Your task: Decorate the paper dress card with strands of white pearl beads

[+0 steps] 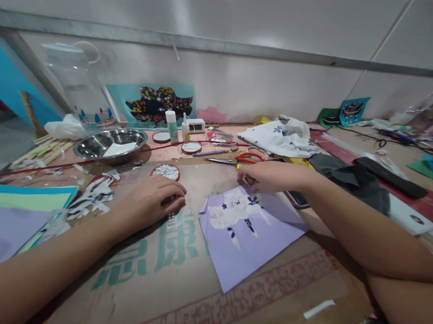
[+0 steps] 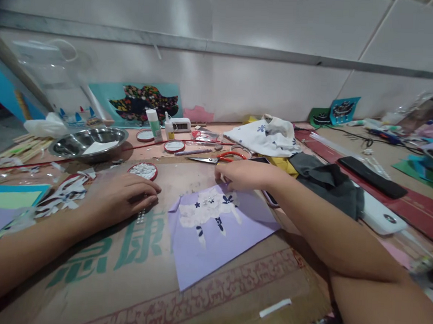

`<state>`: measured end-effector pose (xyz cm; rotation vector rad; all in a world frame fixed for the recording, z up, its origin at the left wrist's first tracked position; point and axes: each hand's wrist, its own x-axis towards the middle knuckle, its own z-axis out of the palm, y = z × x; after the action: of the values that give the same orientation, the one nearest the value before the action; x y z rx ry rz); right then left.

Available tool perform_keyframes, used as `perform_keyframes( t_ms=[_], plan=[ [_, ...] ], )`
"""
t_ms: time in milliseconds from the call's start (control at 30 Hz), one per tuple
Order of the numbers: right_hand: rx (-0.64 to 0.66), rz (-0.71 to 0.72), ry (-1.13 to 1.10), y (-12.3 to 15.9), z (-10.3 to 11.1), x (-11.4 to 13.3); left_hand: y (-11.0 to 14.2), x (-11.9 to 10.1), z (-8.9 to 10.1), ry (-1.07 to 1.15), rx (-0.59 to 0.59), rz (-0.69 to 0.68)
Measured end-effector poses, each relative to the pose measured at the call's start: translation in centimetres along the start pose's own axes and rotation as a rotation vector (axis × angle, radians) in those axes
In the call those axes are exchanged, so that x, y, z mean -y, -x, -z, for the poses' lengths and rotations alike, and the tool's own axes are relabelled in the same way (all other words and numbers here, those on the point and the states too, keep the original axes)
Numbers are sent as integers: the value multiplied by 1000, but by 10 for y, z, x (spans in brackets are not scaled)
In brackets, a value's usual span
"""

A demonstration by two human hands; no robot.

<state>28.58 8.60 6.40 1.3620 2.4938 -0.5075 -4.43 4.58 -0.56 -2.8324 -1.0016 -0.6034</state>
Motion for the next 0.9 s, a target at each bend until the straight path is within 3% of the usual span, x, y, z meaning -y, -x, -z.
perform_keyframes(
  t_ms=[167,300,533,633,733,900],
  plan=[
    [-10,-1,-5,-6,-3,-5,2,1,-1,15,-5,-20],
    [-86,20,-15,-11,-8,0,4,2,0,-62,-2,39],
    [-209,63,-46,-15,-20,14,8,4,3,-131,-96,116],
    [-369,75,-70,-15,-18,19,5,-6,7,-86,-148,100],
    [-552,188,-167,-10,-17,34,1,-21,11,-7,-152,72],
    [-570,392,-518,-2,-35,75,0,-42,14,252,-110,165]
  ],
)
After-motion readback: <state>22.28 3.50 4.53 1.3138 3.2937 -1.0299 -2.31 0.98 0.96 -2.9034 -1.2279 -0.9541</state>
